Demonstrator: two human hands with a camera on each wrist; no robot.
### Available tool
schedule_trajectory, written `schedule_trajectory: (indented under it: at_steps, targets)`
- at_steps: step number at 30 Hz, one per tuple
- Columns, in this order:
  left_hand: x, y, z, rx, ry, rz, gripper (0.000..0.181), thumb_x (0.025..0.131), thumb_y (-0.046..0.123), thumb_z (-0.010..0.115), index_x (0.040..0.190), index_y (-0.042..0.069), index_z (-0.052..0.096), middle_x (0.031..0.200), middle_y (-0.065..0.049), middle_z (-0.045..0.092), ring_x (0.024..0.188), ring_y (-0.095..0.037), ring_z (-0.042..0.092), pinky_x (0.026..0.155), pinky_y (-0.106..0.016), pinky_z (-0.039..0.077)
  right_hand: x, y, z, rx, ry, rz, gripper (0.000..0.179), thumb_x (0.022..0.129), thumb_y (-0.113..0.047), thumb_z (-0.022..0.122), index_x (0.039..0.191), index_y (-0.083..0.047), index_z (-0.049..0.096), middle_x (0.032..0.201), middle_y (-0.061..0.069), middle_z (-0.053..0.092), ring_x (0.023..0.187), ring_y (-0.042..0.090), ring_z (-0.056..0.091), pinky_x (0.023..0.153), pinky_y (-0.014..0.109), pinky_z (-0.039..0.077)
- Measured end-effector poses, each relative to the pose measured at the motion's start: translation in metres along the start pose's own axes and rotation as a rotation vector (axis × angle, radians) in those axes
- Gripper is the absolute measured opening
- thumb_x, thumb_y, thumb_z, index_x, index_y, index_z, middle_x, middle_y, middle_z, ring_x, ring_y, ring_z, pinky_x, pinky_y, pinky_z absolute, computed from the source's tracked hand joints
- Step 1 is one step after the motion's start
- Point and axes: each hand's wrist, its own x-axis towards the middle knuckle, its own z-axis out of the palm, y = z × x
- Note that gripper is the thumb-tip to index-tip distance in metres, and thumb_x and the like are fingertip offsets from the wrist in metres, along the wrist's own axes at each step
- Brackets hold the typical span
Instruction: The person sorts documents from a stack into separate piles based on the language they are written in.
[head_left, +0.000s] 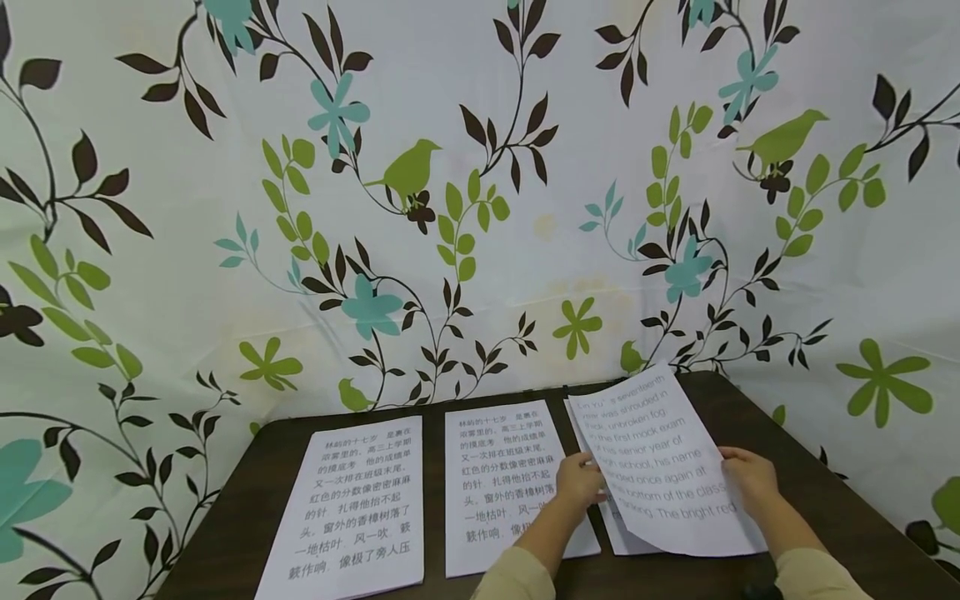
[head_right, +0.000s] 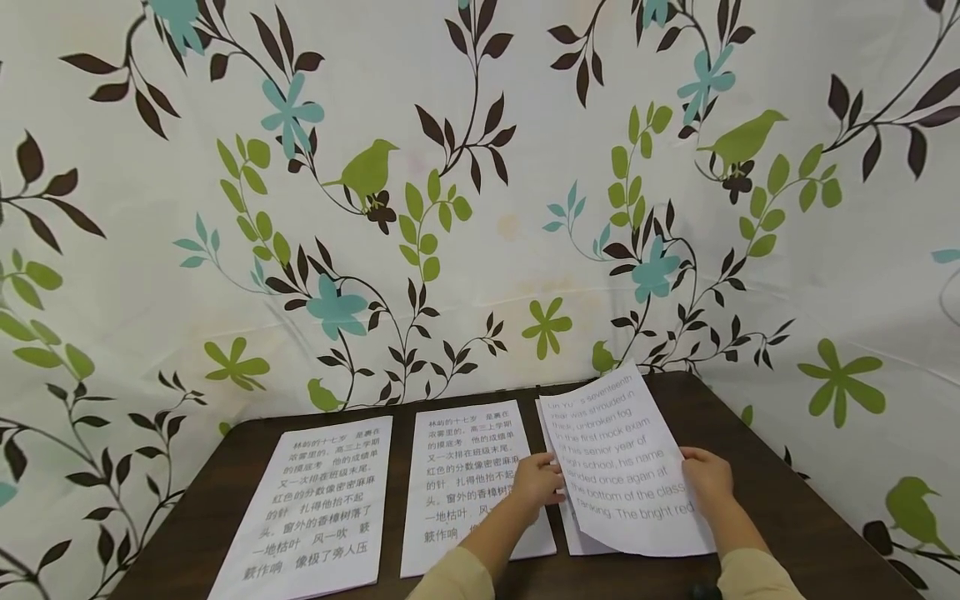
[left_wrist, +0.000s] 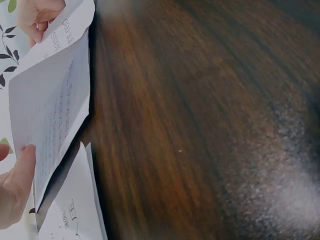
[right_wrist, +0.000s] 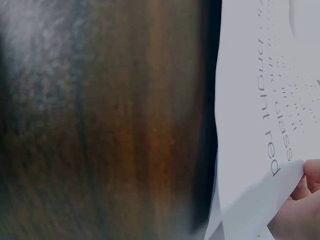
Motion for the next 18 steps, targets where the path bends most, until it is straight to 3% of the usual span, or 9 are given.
schedule_trajectory:
  at_steps: [6, 11, 18]
  targets:
    - [-0.0023, -0.0041, 0.0, 0.029, -0.017, 0.003, 0.038, 0.069, -0.01, 0.056, 0.107, -0.008, 0.054, 0.082, -0.009, 0.059, 0.066, -0.019, 0.058, 0.055, -0.032, 0.05, 0.0021, 0.006, 0.002, -0.026, 0.016, -0.006, 0.037, 0.085, -0.002, 0.035, 0.118, 0.014, 0.04, 0.116, 0.033, 0.037, 0.098, 0.04, 0.037, 0.077, 0.045, 0.033]
    - [-0.0047, -0.0064, -0.0027, 0.04, -0.016, 0.003, 0.045, 0.065, -0.014, 0.052, 0.109, -0.008, 0.053, 0.082, -0.01, 0.056, 0.066, -0.019, 0.056, 0.055, -0.032, 0.05, 0.0031, 0.0081, 0.0038, -0.047, 0.011, 0.004, 0.037, 0.084, -0.002, 0.035, 0.118, 0.014, 0.04, 0.116, 0.033, 0.036, 0.1, 0.041, 0.035, 0.08, 0.048, 0.031]
    - [-0.006, -0.0078, -0.007, 0.063, -0.017, -0.003, 0.038, 0.066, -0.011, 0.051, 0.104, -0.009, 0.054, 0.078, -0.009, 0.054, 0.069, -0.021, 0.056, 0.056, -0.032, 0.05, 0.003, 0.0042, 0.0033, -0.066, -0.028, -0.012, 0.039, 0.086, -0.005, 0.037, 0.118, 0.017, 0.037, 0.116, 0.035, 0.034, 0.101, 0.042, 0.035, 0.083, 0.049, 0.031]
